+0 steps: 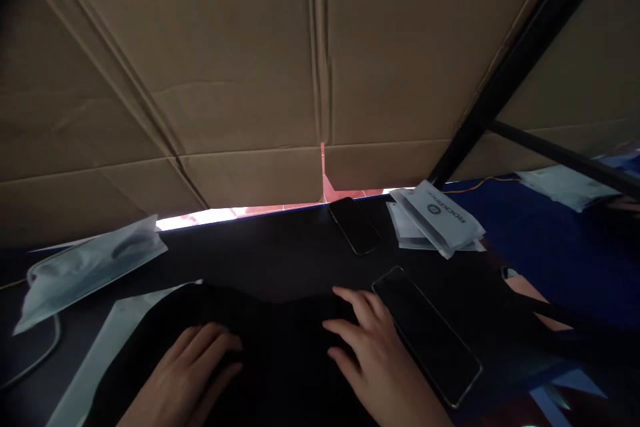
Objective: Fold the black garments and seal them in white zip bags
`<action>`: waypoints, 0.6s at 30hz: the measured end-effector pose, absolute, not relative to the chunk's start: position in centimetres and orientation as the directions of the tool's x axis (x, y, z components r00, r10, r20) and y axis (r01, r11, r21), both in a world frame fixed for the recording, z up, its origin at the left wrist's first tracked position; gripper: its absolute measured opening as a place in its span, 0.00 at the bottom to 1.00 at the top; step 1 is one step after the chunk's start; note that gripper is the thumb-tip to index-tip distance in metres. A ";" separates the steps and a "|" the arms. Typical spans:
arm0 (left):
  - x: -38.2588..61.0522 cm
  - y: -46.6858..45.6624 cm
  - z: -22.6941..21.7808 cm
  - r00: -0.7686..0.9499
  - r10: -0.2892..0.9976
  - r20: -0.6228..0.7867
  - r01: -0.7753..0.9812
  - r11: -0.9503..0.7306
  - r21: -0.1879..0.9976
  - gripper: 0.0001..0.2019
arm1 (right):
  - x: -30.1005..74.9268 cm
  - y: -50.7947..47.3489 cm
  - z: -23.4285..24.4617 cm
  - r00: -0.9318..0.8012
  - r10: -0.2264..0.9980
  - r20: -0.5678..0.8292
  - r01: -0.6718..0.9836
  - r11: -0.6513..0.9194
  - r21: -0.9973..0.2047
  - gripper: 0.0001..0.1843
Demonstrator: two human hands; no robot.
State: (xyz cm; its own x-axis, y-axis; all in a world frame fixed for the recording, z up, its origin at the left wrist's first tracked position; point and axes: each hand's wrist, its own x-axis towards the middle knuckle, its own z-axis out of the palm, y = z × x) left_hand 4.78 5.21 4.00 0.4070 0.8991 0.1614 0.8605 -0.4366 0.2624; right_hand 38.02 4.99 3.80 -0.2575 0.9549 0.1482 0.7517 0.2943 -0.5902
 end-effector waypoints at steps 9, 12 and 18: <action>3.2 7.4 1.7 0.340 0.919 0.199 0.922 -0.368 0.122 0.52 | 36.4 9.2 3.7 0.273 0.844 0.462 0.684 0.167 -0.710 0.11; 3.0 7.6 0.6 0.392 0.894 0.218 0.908 -0.414 0.066 0.55 | 35.1 8.0 4.4 0.136 0.852 0.506 0.701 0.278 -0.657 0.10; 2.3 7.5 -0.3 0.427 0.874 0.234 0.899 -0.439 -0.001 0.55 | 34.1 6.2 2.9 -0.345 0.923 0.173 0.841 0.386 -0.379 0.29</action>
State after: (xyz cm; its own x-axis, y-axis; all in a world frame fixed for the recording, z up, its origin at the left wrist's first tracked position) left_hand 2.30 7.45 -0.31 0.4266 0.8737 0.2338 0.8987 -0.4386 -0.0007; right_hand 34.12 6.17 2.93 -0.3448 0.9226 0.1731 0.8415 0.3855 -0.3786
